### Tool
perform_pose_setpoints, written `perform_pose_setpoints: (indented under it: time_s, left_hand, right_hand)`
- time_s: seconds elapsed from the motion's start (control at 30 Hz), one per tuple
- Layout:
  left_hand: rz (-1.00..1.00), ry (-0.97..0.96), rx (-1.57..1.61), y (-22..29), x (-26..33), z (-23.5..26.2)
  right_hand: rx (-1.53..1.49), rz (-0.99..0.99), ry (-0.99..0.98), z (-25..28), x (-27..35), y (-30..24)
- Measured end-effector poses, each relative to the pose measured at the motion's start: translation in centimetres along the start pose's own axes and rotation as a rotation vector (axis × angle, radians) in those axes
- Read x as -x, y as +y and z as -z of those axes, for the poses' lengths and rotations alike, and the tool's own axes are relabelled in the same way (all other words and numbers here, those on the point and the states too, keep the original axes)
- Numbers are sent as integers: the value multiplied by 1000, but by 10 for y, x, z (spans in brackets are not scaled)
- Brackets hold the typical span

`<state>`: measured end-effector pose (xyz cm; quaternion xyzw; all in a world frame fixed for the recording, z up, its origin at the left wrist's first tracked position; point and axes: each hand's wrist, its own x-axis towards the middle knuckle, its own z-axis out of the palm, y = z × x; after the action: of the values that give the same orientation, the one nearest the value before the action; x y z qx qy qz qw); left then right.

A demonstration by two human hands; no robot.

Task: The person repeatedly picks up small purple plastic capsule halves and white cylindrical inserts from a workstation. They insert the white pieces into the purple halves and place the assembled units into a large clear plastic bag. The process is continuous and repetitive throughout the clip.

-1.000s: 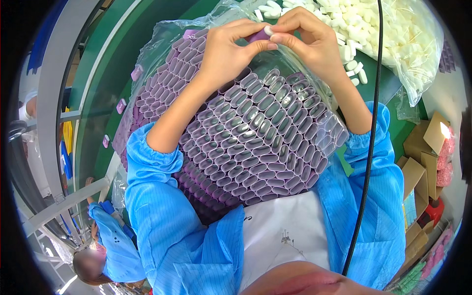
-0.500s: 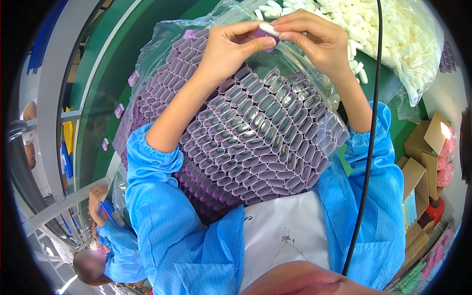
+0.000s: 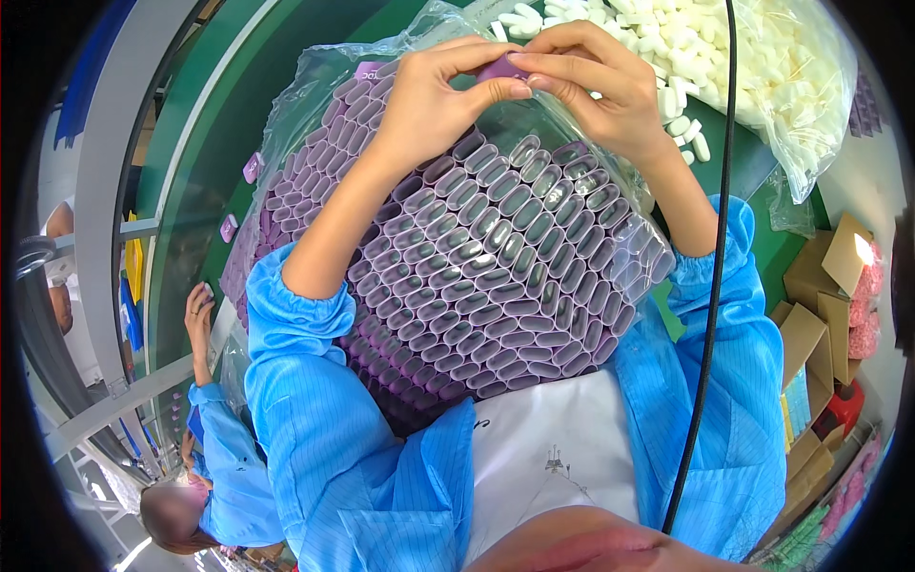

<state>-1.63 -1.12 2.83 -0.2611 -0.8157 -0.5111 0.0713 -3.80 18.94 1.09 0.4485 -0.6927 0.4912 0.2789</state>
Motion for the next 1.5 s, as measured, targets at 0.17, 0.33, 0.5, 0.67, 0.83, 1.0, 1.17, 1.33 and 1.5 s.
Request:
perform_pose_setpoints:
  time_s: [0.17,0.33,0.5,0.67,0.83,1.0,1.17,1.33,1.5]
  left_hand:
    - [118,160,-97,-20,-17,45]
    - [440,-45,-404,-94,-41,143]
    - [541,-179,-1022,-142,-16,150]
    - [19,318,-1226,-79,-15,108]
    - [-167,-130,-531,35,0,2]
    - [-92,-362,-501,34,11,-42]
    - [-65,-327,-472,36,6,-30]
    - [272,-252,-286,48,0,-8]
    - [47,-157,-473,34,1,2]
  right_hand:
    - [-223,-261,329,10,-5,9]
    - [116,-549,-95,45,0,29]
    - [234,-672,-568,51,8,26]
    - [291,-650,-645,52,12,28]
    - [313,-686,-714,57,14,23]
    - [297,-626,-639,50,7,19]
    - [12,-709,-338,50,-6,3]
    - [-273,-707,-87,41,-11,-2]
    - [-324,-886,7,27,-21,-24]
